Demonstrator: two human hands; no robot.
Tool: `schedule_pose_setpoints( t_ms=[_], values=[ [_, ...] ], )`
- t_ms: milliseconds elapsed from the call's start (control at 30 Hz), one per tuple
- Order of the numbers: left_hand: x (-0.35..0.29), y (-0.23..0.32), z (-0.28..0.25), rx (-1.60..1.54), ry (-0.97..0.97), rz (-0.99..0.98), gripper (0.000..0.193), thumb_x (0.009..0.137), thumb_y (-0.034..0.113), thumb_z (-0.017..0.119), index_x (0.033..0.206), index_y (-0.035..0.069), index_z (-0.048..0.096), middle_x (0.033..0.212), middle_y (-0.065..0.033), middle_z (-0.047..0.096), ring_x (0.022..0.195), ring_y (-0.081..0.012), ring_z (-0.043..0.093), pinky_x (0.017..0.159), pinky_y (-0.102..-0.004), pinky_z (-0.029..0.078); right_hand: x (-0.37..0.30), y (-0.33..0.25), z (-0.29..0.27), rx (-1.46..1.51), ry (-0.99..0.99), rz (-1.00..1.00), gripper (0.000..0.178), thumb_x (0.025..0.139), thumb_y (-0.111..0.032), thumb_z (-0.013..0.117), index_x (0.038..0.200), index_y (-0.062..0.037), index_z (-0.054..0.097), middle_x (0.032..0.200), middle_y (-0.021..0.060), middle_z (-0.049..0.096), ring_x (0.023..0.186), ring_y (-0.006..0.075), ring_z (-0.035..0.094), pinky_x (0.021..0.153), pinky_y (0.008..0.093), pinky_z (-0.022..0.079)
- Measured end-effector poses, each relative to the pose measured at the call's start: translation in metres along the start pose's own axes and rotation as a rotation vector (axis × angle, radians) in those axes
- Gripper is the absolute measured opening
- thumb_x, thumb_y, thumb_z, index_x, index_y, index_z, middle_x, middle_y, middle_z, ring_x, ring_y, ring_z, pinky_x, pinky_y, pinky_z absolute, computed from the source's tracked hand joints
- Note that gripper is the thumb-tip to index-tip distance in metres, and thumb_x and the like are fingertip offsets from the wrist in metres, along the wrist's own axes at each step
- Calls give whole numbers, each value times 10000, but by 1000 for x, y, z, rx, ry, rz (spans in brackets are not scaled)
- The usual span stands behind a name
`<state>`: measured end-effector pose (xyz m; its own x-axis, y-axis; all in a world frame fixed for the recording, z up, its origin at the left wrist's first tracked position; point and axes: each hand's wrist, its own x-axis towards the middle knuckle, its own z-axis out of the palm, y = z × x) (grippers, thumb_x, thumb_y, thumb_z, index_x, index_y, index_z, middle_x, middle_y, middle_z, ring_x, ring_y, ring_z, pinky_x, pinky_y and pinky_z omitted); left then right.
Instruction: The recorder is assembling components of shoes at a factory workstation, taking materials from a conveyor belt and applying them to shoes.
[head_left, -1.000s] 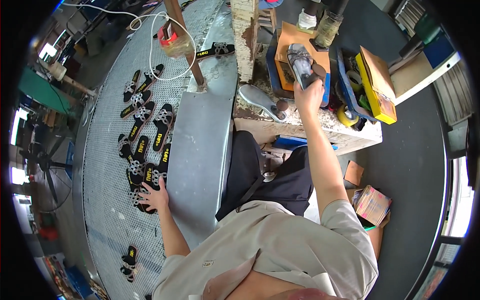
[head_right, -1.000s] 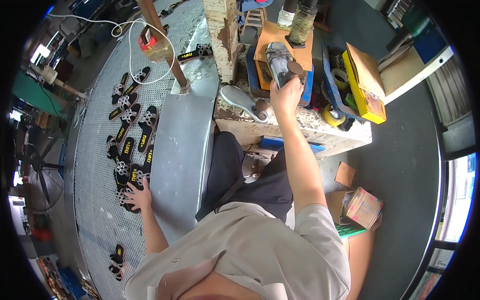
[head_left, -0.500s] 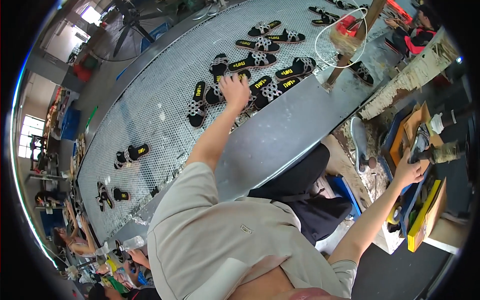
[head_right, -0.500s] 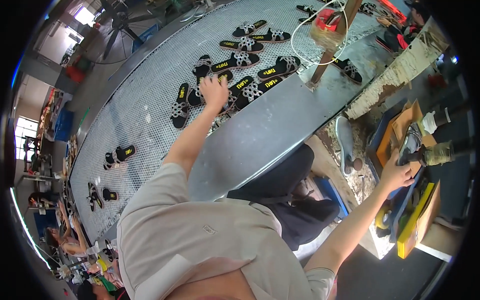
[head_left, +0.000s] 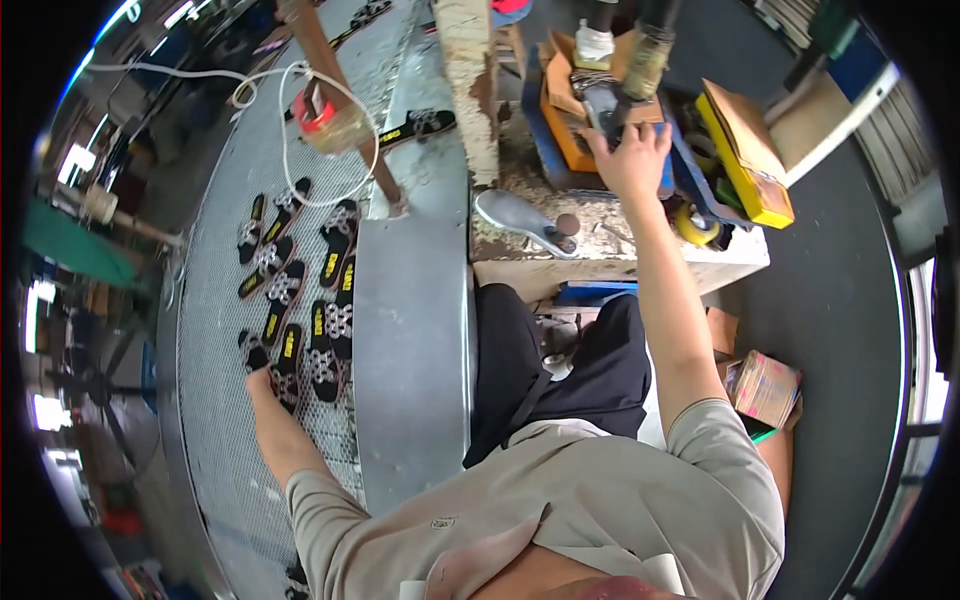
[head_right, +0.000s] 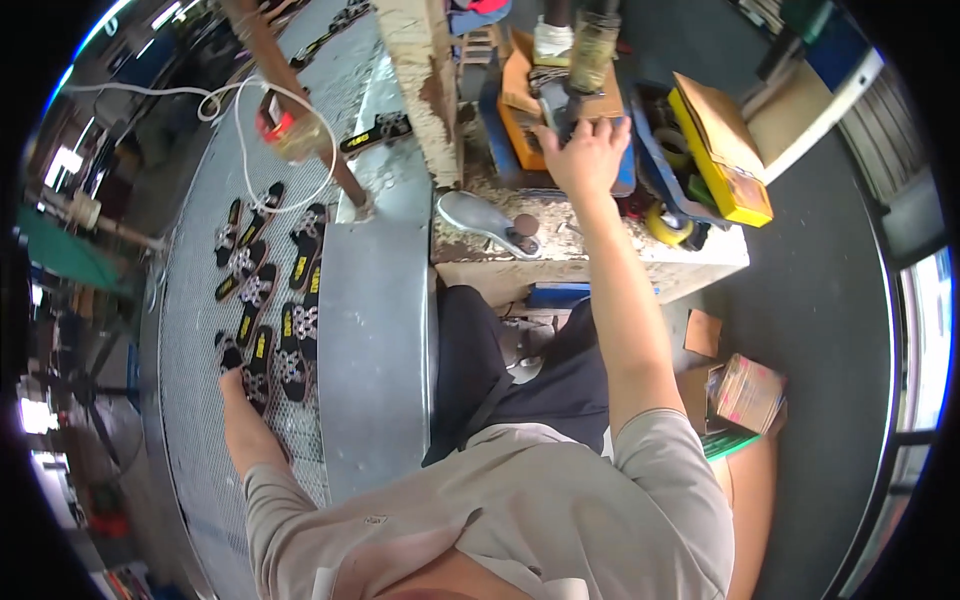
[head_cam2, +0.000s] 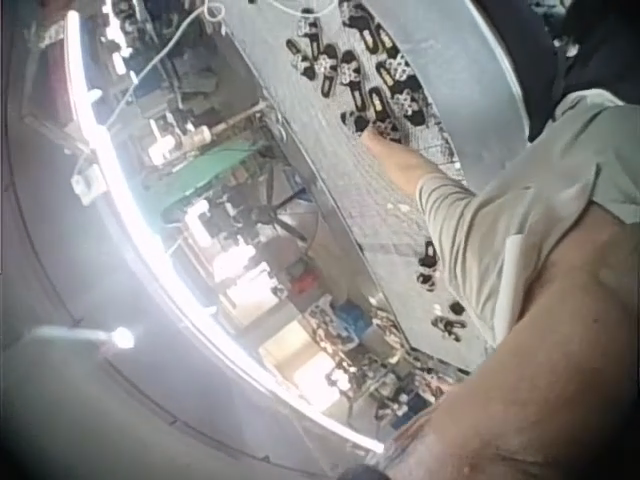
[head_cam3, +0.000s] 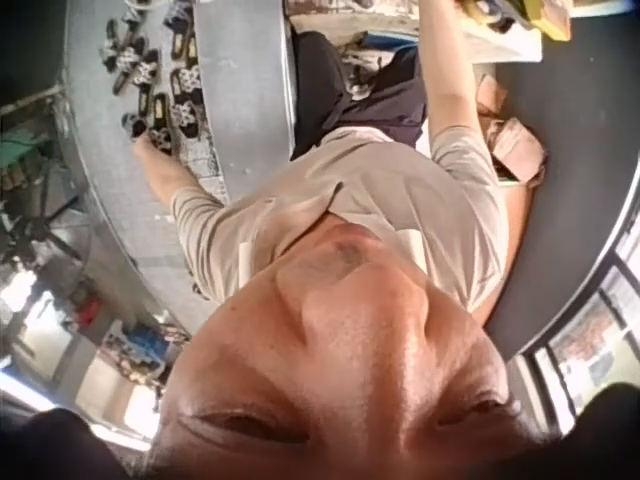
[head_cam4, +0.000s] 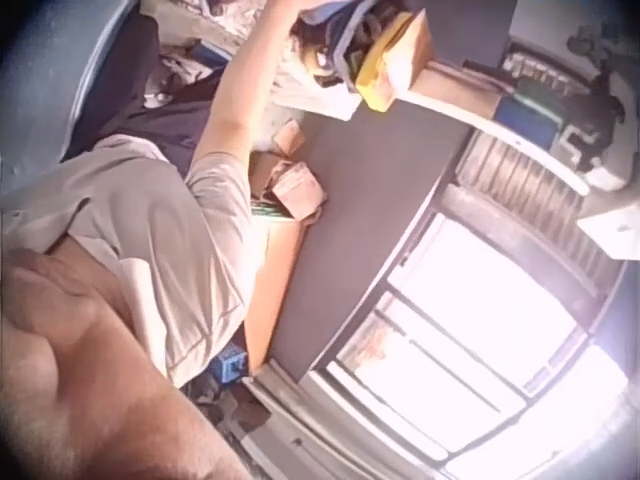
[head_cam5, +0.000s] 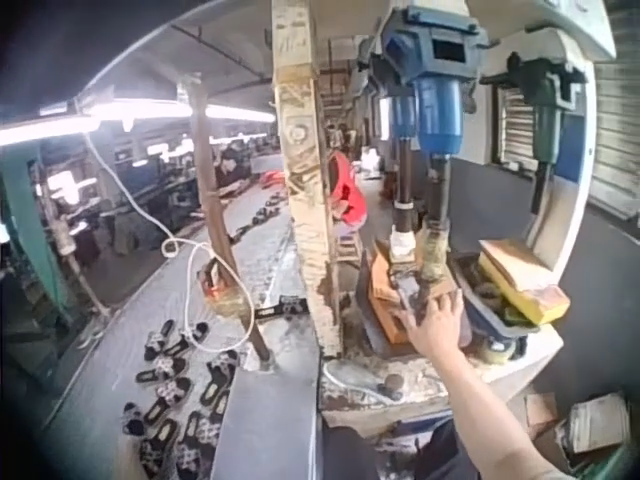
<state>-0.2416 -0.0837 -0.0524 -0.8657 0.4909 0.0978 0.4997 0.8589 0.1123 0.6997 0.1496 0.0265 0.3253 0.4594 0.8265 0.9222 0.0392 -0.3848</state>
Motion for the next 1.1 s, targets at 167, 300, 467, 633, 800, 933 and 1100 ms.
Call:
schedule_pose_setpoints(
  t_ms=[167,300,467,633,800,933,1100],
  values=[
    [15,48,-1,-133,-110,-171,713,860,505,674,1299,-56,703,1393,-272,661,1332,-411,616,1113,-496,492,5,11,0,31,-17,60,783,878,-602,728,1172,124,721,1369,358,616,1491,555,335,1273,578,202],
    [-4,32,-1,-150,-77,-184,609,858,435,694,1242,-36,736,1360,-236,690,1309,-373,640,1086,-479,520,6,11,0,22,3,50,829,901,-607,705,1252,143,677,1391,368,592,1466,556,361,1267,588,208],
    [-61,74,-43,-334,344,-151,386,893,230,721,1164,-43,687,1163,-226,737,1095,-409,716,940,-524,576,6,6,-9,28,-43,71,827,904,-600,703,1295,127,661,1421,342,586,1486,537,345,1270,580,208],
    [-102,83,-99,-458,822,187,361,966,228,654,1145,-70,558,1106,-256,695,989,-446,693,841,-552,544,2,7,-7,15,19,60,799,892,-594,716,1235,127,677,1344,325,636,1430,511,436,1267,564,222],
    [-173,86,-45,-958,686,520,169,842,124,645,970,25,596,756,-60,567,634,-215,587,563,-408,504,-13,-12,9,32,-68,104,818,780,-545,836,1267,72,609,1106,285,717,1118,448,666,1024,544,512],
    [-386,181,-23,-467,523,893,166,831,180,759,927,78,668,851,-145,695,802,-316,689,715,-462,564,-49,-2,-50,316,-156,246,950,800,-440,871,1502,46,454,1492,314,517,1351,451,548,1121,484,469],
    [-541,260,63,-2065,-552,267,410,965,431,777,1078,44,704,876,-56,708,786,-182,689,706,-345,563,-149,3,-80,430,-198,189,779,849,-517,843,1308,36,543,1193,284,709,1097,466,693,915,523,557]
  ],
)
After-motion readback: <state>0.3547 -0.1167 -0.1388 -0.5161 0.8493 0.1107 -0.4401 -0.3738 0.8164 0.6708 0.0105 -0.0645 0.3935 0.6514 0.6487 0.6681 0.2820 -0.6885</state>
